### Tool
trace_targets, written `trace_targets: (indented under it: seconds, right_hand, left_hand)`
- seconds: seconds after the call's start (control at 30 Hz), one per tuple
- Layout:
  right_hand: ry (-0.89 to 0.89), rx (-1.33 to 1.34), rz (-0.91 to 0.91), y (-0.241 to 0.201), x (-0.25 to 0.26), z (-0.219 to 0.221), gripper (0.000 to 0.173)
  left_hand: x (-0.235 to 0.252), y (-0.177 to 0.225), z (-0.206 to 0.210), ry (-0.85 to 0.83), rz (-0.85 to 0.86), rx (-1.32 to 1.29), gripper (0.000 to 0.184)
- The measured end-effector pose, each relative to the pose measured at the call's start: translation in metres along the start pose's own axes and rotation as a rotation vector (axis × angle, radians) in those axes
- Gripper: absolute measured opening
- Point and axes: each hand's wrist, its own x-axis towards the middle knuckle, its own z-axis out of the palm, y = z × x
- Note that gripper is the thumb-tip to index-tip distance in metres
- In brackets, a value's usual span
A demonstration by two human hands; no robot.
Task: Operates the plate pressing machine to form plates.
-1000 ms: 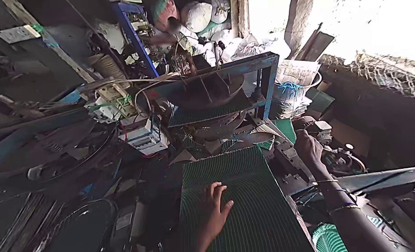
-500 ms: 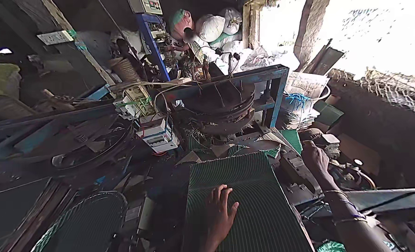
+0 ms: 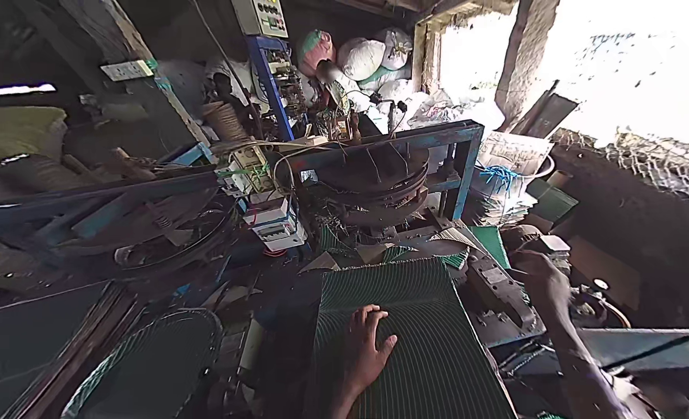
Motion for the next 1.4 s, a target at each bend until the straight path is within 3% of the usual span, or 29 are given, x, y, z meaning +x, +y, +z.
trace_targets:
  seconds: [0.1, 0.23, 0.37, 0.43, 0.57, 0.7, 0.73, 0.8, 0.83, 0.93, 1.03, 1.13, 1.17, 1.23, 1.4]
  right_hand:
    - [0.162, 0.168, -0.112, 0.033, -0.058, -0.02, 0.027]
    - [0.222, 0.26, -0.131, 0.051, -0.071, -0.013, 0.022]
    - [0.22, 0.264, -0.143, 0.048, -0.068, -0.013, 0.024]
    - [0.235, 0.24, -0.135, 0.045, -0.071, -0.015, 0.022]
    - [0.121, 0.093, -0.161, 0.019, -0.044, -0.021, 0.027]
    - [-0.068, -0.109, -0.128, -0.068, -0.027, -0.045, 0.048]
    - [-0.038, -0.092, -0.208, -0.086, -0.031, -0.049, 0.047]
    - [0.278, 0.038, -0.519, -0.098, -0.041, -0.028, 0.041]
    - [0.297, 0.073, -0.62, -0.112, -0.054, -0.029, 0.039]
    - [0.15, 0.079, -0.859, -0.157, -0.107, -0.033, 0.037]
    - [-0.194, -0.082, -1.054, -0.173, -0.151, -0.02, 0.037]
    - [-0.93, -0.367, -1.006, -0.176, -0.166, -0.026, 0.043]
    - [-1.062, -0.391, -1.01, -0.175, -0.165, -0.024, 0.04]
    - [-1.074, -0.38, -1.037, -0.18, -0.162, -0.012, 0.033]
    - [-0.78, -0.418, -0.954, -0.209, -0.124, 0.073, 0.029]
  left_hand:
    - [0.007, -0.007, -0.008, -0.026, -0.018, -0.238, 0.05]
    - [0.036, -0.007, -0.043, -0.083, -0.093, -0.606, 0.057]
    - [0.107, 0.006, -0.11, 0.161, -0.283, -0.786, 0.051]
    - [0.149, 0.003, -0.141, 0.314, -0.405, -0.809, 0.057]
    - [0.217, -0.014, -0.167, 0.402, -0.45, -0.821, 0.07]
    - [0.23, -0.016, -0.163, 0.36, -0.419, -0.769, 0.041]
    - [0.222, -0.01, -0.165, 0.351, -0.428, -0.75, 0.039]
    - [0.184, 0.0, -0.159, 0.356, -0.399, -0.772, 0.034]
    - [0.156, 0.004, -0.154, 0.356, -0.353, -0.816, 0.033]
    - [0.054, 0.008, -0.132, 0.323, -0.248, -0.937, 0.026]
    - [-0.046, 0.005, -0.111, 0.265, -0.365, -0.976, 0.027]
    - [-0.128, -0.008, -0.102, 0.125, -0.502, -0.944, 0.019]
    - [-0.15, -0.012, -0.101, 0.079, -0.55, -0.934, 0.017]
    - [-0.181, -0.016, -0.101, 0.001, -0.617, -0.912, 0.015]
    - [-0.195, -0.015, -0.101, -0.086, -0.613, -0.751, 0.029]
